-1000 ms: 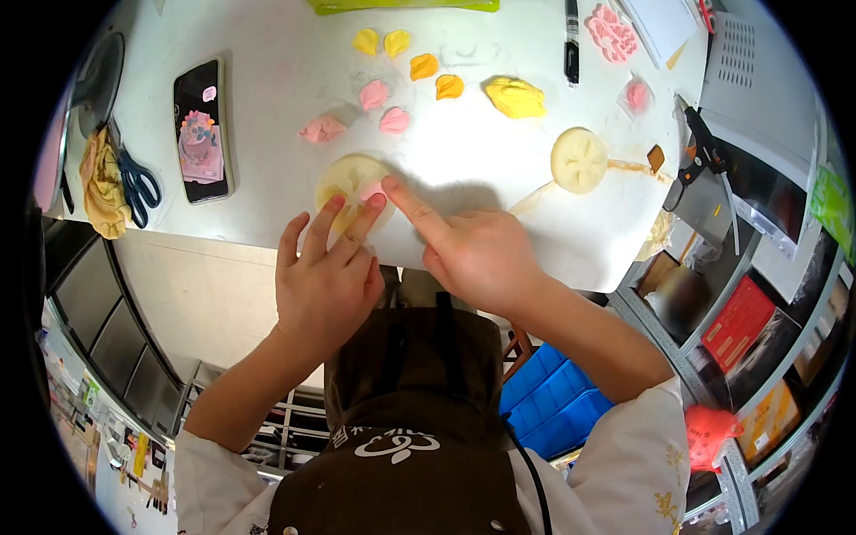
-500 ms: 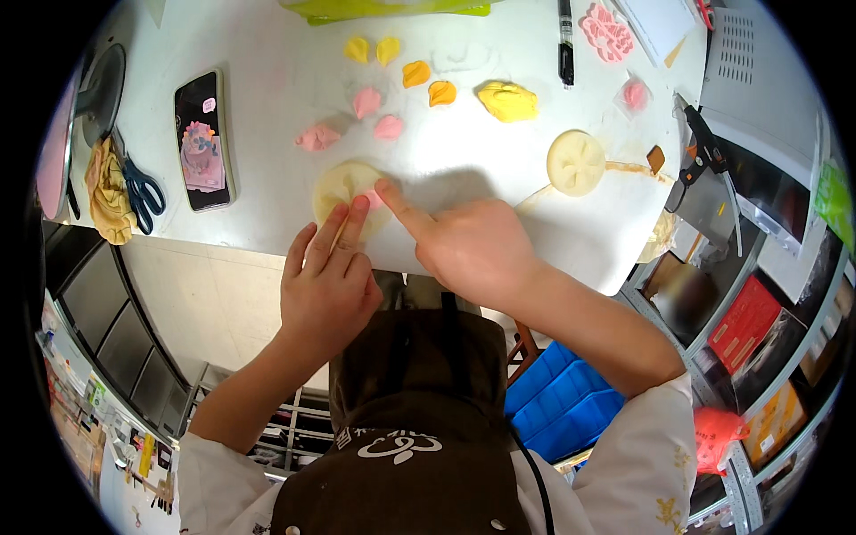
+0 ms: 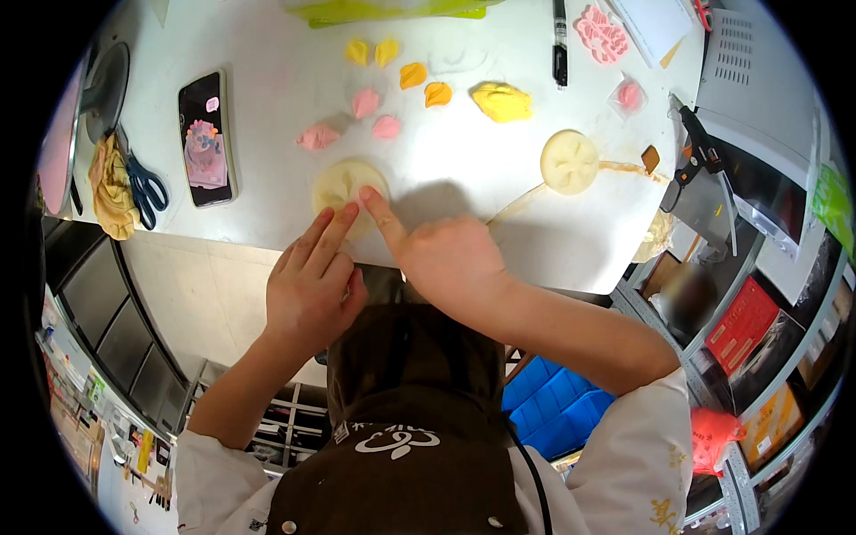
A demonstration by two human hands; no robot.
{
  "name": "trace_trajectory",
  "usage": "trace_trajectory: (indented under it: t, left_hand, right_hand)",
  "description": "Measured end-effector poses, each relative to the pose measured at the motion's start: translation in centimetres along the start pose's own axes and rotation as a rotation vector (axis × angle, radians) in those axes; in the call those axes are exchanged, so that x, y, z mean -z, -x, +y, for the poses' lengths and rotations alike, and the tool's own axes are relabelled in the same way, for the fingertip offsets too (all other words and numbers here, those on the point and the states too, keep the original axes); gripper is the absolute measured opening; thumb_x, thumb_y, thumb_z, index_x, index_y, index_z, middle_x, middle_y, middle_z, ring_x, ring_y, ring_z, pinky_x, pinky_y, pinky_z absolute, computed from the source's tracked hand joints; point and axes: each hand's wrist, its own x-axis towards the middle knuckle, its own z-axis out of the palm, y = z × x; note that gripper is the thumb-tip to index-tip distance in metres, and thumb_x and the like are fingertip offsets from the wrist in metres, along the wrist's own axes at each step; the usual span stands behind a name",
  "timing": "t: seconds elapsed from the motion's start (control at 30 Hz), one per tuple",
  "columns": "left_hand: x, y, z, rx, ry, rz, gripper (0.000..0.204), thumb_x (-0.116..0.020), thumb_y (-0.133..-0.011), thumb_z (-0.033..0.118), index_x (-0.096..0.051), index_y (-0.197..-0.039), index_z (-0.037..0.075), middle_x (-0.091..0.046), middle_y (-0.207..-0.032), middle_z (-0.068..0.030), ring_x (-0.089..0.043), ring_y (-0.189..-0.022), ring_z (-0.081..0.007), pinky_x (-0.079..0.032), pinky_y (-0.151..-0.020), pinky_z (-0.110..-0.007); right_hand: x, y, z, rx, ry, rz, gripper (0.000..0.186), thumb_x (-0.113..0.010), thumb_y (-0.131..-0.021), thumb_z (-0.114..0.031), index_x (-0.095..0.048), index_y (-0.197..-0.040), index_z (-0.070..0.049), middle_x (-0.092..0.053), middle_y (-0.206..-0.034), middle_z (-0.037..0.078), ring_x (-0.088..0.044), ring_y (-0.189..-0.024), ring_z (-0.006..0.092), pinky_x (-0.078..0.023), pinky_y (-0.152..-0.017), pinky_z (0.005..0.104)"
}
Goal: The person shapes small pieces of yellow and pink clay into petal-like forms using a round mold on a white countertop. They repeatedly press, pinch, and smooth the clay, then place the finished pieces on the work surface.
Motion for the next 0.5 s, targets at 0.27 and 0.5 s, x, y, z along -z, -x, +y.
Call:
trace_trajectory:
  t: [0.27,0.5]
  left_hand:
    - [-0.7,0.5,-0.6,-0.018,0.043,0.012,0.014,-0.074,-0.079,0.002,-0.06,-0.079,0.004,-0.064,-0.155,-0.0177,-0.065,-0.139,-0.0389,-0.061,-0.1,-0.045]
    - [-1.6,0.5,-0.4,-0.075,-0.008,-0.016,0.014,-0.075,-0.082,0.007,-0.061,-0.079,0.005,-0.059,-0.161,-0.0133,-0.058,-0.146,-0.0356,-0.053,-0.113,-0.051]
  right_hand:
    - [-1.8,0.0,0.8,-0.048,-0.166,0.046,0.091,-0.074,-0.081,-0.009,-0.048,-0.167,-0.023,-0.059,-0.058,0.002,-0.061,-0.049,0.0242,-0.05,-0.049,0.0391]
    - [-0.6,-0.3,2.7,-0.006,-0.367,0.174,0.086,-0.071,-0.085,-0.008,-0.05,-0.166,-0.025,-0.062,-0.061,0.003,-0.061,-0.051,0.026,-0.05,-0.049,0.0411]
